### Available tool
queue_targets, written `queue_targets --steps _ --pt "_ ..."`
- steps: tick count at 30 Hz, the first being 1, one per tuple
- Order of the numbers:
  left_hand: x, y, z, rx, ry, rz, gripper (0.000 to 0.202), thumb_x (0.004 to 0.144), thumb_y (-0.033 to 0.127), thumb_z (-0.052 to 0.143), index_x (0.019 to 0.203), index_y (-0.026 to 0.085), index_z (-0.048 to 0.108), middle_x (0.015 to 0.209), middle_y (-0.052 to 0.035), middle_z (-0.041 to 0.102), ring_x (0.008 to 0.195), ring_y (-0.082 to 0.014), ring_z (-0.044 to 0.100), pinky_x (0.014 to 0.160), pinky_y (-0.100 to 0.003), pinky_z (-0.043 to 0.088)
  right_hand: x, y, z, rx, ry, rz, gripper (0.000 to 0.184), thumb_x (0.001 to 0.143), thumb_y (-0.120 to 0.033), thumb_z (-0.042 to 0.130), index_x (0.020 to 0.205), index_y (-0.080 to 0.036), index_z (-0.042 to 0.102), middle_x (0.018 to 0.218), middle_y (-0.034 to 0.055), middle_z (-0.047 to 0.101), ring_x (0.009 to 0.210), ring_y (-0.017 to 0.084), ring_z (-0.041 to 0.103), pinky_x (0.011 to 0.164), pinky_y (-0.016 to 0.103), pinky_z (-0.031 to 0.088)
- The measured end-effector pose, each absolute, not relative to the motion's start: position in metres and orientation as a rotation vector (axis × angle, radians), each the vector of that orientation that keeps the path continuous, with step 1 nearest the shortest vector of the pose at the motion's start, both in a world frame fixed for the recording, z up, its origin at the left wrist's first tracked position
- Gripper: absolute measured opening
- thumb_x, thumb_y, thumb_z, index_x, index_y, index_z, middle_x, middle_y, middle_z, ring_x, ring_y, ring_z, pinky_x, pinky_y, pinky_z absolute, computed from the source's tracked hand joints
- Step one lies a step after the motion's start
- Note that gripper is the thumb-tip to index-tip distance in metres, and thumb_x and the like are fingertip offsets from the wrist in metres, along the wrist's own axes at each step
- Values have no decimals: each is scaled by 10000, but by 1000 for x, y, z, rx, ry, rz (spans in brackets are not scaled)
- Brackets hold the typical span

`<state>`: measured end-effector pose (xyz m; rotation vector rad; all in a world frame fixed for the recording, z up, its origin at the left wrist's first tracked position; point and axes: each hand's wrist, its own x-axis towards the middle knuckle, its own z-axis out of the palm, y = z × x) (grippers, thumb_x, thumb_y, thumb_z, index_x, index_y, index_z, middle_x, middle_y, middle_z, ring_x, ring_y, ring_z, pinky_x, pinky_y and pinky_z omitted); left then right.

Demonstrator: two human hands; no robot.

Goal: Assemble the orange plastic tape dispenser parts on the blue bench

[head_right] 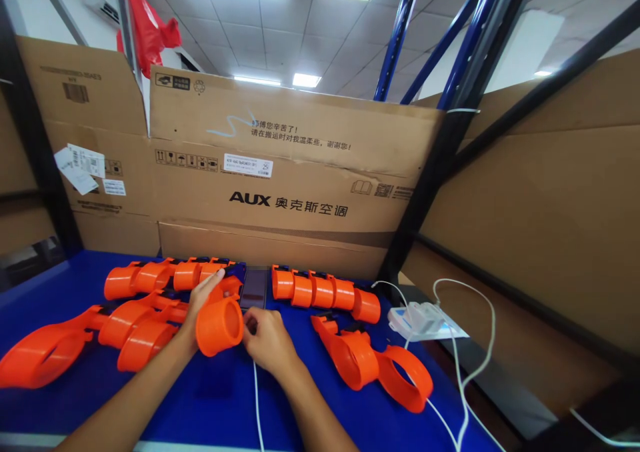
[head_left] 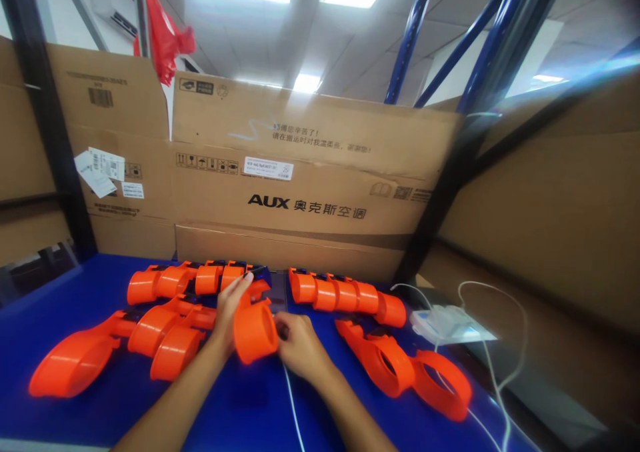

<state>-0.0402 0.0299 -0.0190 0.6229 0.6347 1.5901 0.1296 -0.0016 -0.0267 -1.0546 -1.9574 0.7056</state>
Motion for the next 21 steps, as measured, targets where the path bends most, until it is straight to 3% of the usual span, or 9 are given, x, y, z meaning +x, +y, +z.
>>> queue_targets --steps 6,12,15,21 --pt "-34 32 -24 854 812 1679 427 634 399 904 941 142 757 823 -30 741 680 -146 659 591 -215 491 140 9 -27 -1076 -1780 587 169 903 -289 575 859 -174 692 659 18 682 586 159 608 531 220 428" --pt "-27 27 -30 1070 842 1636 365 668 368 884 931 157 745 809 -13 721 667 -130 625 590 -212 463 147 7 -16 -1006 -1710 567 411 917 -407 610 1252 -169 623 899 63 751 657 165 637 570 247 491" --pt "-24 23 -30 1138 828 1588 361 699 372 861 952 153 727 773 -11 707 572 -112 593 535 -215 457 145 3 -14 -998 -1732 521 442 894 -393 657 1284 -189 621 943 61 755 616 149 614 537 242 479" --pt "-18 18 -31 1182 783 1501 419 746 448 803 1036 180 661 704 2 695 447 -125 604 443 -227 460 141 3 -18 -1028 -1722 415 381 904 -349 636 1242 -172 642 847 45 734 550 139 561 512 244 452"
